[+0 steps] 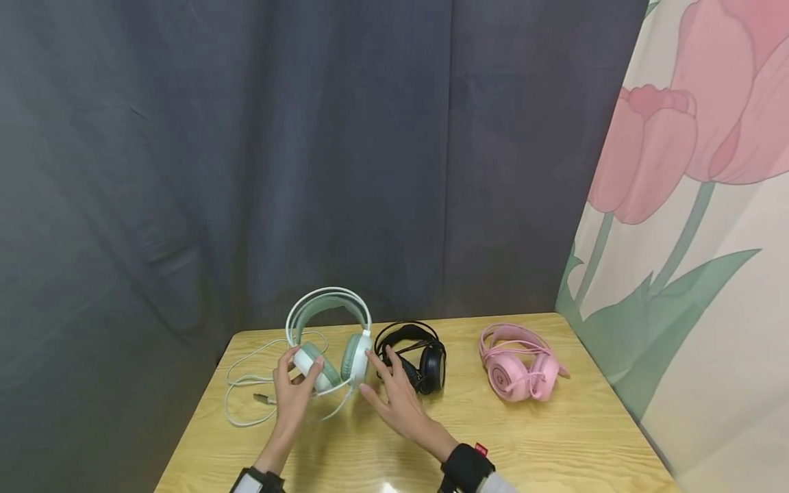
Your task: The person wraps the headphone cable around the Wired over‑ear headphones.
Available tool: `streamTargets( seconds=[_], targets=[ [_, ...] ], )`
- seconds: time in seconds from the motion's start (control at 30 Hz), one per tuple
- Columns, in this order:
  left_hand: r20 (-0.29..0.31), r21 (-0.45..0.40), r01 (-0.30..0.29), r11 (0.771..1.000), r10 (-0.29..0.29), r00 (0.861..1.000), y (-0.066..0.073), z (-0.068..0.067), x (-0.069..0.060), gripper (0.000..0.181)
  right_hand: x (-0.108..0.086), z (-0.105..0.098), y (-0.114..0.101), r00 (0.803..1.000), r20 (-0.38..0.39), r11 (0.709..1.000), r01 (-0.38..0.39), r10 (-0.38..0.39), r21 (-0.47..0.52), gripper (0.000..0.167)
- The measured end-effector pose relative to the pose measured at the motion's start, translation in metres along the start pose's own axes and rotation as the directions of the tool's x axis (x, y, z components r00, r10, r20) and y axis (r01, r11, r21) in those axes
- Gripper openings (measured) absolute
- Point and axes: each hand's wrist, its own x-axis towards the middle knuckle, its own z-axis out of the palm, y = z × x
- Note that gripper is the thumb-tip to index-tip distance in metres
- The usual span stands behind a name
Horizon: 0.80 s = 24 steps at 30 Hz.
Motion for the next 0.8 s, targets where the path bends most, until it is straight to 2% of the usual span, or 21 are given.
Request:
streamTargets(
  seconds=[0.13,0.27,0.43,0.53,0.63,0.7,0.8],
  targets=[
    [0.033,-0.002,-0.073,0.997,0.073,0.997,0.01,0.02,-0.016,0.061,0.007,-0.004,-0.009,0.999,-0.008,0.994,-0.031,0.032,0.107,0.062],
    [0.037,-0.018,-0.12,0.993,0.12,0.992,0.01,0.036,-0.032,0.062,0.009,-0.007,-0.009,0.991,-0.085,0.973,-0.087,0.108,0.213,0.058],
    [0.066,0.033,-0.191,0.981,0.188,0.98,0.004,0.052,-0.047,0.065,0.007,-0.008,-0.002,0.951,-0.238,0.977,-0.17,0.197,0.13,0.063],
    [0.084,0.063,-0.207,0.976,0.201,0.976,0.002,0.054,-0.049,0.064,0.005,-0.012,0.003,0.927,-0.296,0.973,-0.21,0.23,0.097,0.061],
    [0.108,0.066,-0.161,0.985,0.154,0.982,0.002,0.051,-0.044,0.065,0.004,-0.022,0.005,0.919,-0.312,0.971,-0.225,0.241,0.086,0.06],
    [0.122,0.047,-0.101,0.994,0.094,0.988,0.002,0.048,-0.04,0.067,0.002,-0.03,0.006,0.921,-0.304,0.969,-0.232,0.245,0.078,0.06],
    [0.143,0.01,-0.004,1.0,0.003,0.99,0.003,0.04,-0.033,0.071,-0.003,-0.044,0.009,0.927,-0.282,0.969,-0.24,0.248,0.061,0.064]
  ],
)
